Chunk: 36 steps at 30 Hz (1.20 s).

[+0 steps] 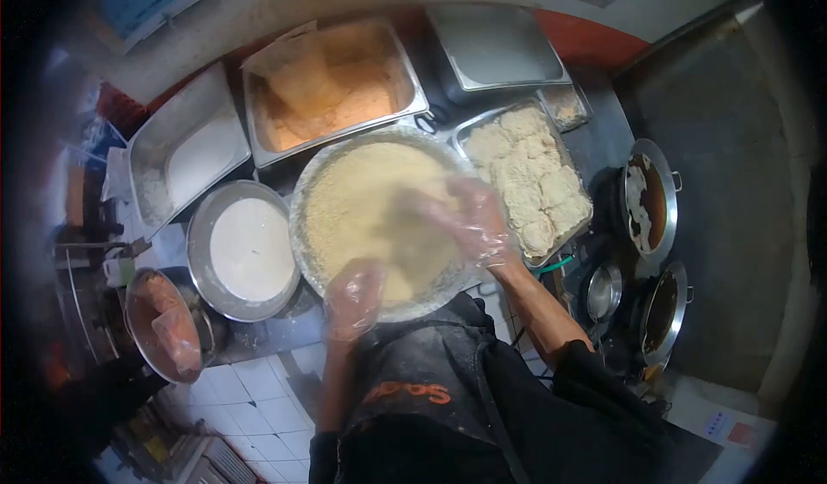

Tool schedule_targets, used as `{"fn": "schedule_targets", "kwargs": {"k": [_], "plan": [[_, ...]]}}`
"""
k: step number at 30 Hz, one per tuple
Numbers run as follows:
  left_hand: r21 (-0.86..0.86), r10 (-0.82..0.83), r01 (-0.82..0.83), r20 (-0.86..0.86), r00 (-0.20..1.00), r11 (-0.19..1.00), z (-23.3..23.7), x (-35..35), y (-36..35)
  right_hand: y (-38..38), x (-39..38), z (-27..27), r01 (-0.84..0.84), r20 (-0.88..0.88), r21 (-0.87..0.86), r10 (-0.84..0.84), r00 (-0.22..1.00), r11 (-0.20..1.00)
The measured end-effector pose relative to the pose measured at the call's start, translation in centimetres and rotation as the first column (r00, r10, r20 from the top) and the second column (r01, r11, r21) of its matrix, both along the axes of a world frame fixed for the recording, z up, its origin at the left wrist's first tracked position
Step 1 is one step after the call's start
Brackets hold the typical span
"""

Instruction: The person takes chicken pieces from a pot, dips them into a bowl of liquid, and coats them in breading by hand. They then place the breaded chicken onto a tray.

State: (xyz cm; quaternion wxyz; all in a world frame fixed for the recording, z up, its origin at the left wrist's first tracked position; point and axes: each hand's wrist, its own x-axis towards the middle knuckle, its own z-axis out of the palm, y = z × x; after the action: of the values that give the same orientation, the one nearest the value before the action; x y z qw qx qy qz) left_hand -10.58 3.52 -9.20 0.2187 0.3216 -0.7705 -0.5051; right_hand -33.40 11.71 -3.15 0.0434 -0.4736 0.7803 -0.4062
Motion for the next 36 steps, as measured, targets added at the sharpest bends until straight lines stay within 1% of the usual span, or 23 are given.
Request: {"fn": "schedule_targets", "kwargs": {"k": [2,3,5,7,8,9,12,13,15,17,19,20,22,23,25,26,28,29,31,32,33,34,36], "plan": [[-0.07,-0.025,0.027,0.029,0.999,0.997,0.0,0.1,-0.2,1.4,-1.5,1.0,0.067,0.392,0.028,-0.073,0.917,0.997],[-0.252,-0.092,0.093,0.016,0.996,0.963,-0.5,0.3,-0.4,2.5,-2.5,1.4,0.109,0.455,0.042,-0.116,0.883,0.993],[-0.197,-0.073,0.071,-0.004,0.997,0.978,-0.5,0.0,-0.3,4.9,-5.1,2.4,0.276,0.308,0.135,-0.305,0.901,0.952],[-0.141,-0.051,0.048,-0.021,0.998,0.989,-0.8,-0.1,-0.3,6.7,-7.3,2.5,0.377,0.569,-0.175,-0.219,0.792,0.91],[-0.365,-0.104,0.1,0.009,0.995,0.926,-1.4,0.1,-0.5,7.6,-8.6,3.3,0.423,0.546,-0.112,-0.3,0.782,0.899],[-0.566,-0.15,0.152,0.052,0.987,0.81,-1.7,0.3,-0.6,8.5,-9.8,4.1,0.47,0.519,-0.048,-0.38,0.766,0.881],[-0.471,-0.104,0.108,0.034,0.994,0.875,-1.4,0.0,-0.2,11.4,-14.7,2.3,0.438,0.467,0.011,-0.392,0.793,0.899],[-0.471,-0.104,0.109,0.036,0.994,0.876,-1.0,-0.2,-0.2,12.3,-16.1,1.7,0.395,0.391,0.051,-0.383,0.837,0.917],[-0.304,-0.066,0.077,0.046,0.997,0.95,-0.5,-0.6,-0.2,13.8,-18.7,-0.4,0.374,0.437,0.092,-0.375,0.818,0.923],[-0.313,-0.056,0.073,0.063,0.996,0.947,-0.7,-0.7,-0.4,15.9,-22.2,-4.2,0.345,0.481,0.133,-0.365,0.798,0.929],[-0.325,-0.042,0.066,0.081,0.996,0.943,-0.7,-0.9,-0.2,17.9,-25.9,-9.2,0.421,0.561,0.197,-0.454,0.692,0.885],[-0.354,-0.019,0.046,0.079,0.997,0.934,-0.4,-1.1,-0.1,17.8,-26.5,-9.7,0.415,0.563,0.197,-0.449,0.694,0.888],[-0.384,0.012,0.019,0.08,0.997,0.923,0.0,-1.3,0.0,17.7,-27.5,-10.6,0.422,0.655,0.278,-0.492,0.574,0.863],[-0.368,0.033,0.007,0.101,0.994,0.93,0.1,-1.4,0.0,18.0,-28.5,-11.3,0.413,0.656,0.278,-0.486,0.578,0.867],[-0.356,0.064,-0.016,0.124,0.99,0.934,0.0,-1.5,0.1,18.8,-30.7,-12.5,0.403,0.456,0.483,-0.616,0.643,0.778],[-0.362,0.079,-0.028,0.129,0.988,0.932,-0.2,-1.4,0.1,19.1,-31.6,-13.3,0.394,0.46,0.481,-0.608,0.647,0.783],[-0.366,0.095,-0.039,0.135,0.986,0.93,-0.3,-1.5,0.2,19.5,-32.3,-14.0,0.499,0.351,0.504,-0.696,0.627,0.705],[-0.339,0.099,-0.044,0.147,0.984,0.94,0.0,-1.6,0.2,19.6,-32.5,-13.8,0.499,0.35,0.505,-0.695,0.629,0.705],[-0.307,0.107,-0.055,0.156,0.982,0.95,0.5,-1.8,0.1,19.6,-32.9,-12.5,0.432,0.086,0.576,-0.576,0.813,0.694],[-0.326,0.012,0.025,0.111,0.994,0.945,0.6,-1.9,-0.2,19.4,-32.7,-11.5,0.427,0.083,0.576,-0.57,0.818,0.697],[-0.35,-0.081,0.101,0.069,0.994,0.931,0.9,-1.9,-0.6,19.3,-32.3,-10.5,0.472,0.012,0.593,-0.593,0.805,0.652],[-0.351,-0.068,0.088,0.07,0.995,0.932,1.4,-2.1,-1.1,18.9,-31.6,-9.4,0.514,-0.058,0.607,-0.611,0.79,0.607],[-0.349,-0.244,0.221,-0.023,0.97,0.911,2.6,-2.7,-2.6,17.5,-29.5,-7.2,0.537,-0.111,0.573,-0.59,0.8,0.62]]}}
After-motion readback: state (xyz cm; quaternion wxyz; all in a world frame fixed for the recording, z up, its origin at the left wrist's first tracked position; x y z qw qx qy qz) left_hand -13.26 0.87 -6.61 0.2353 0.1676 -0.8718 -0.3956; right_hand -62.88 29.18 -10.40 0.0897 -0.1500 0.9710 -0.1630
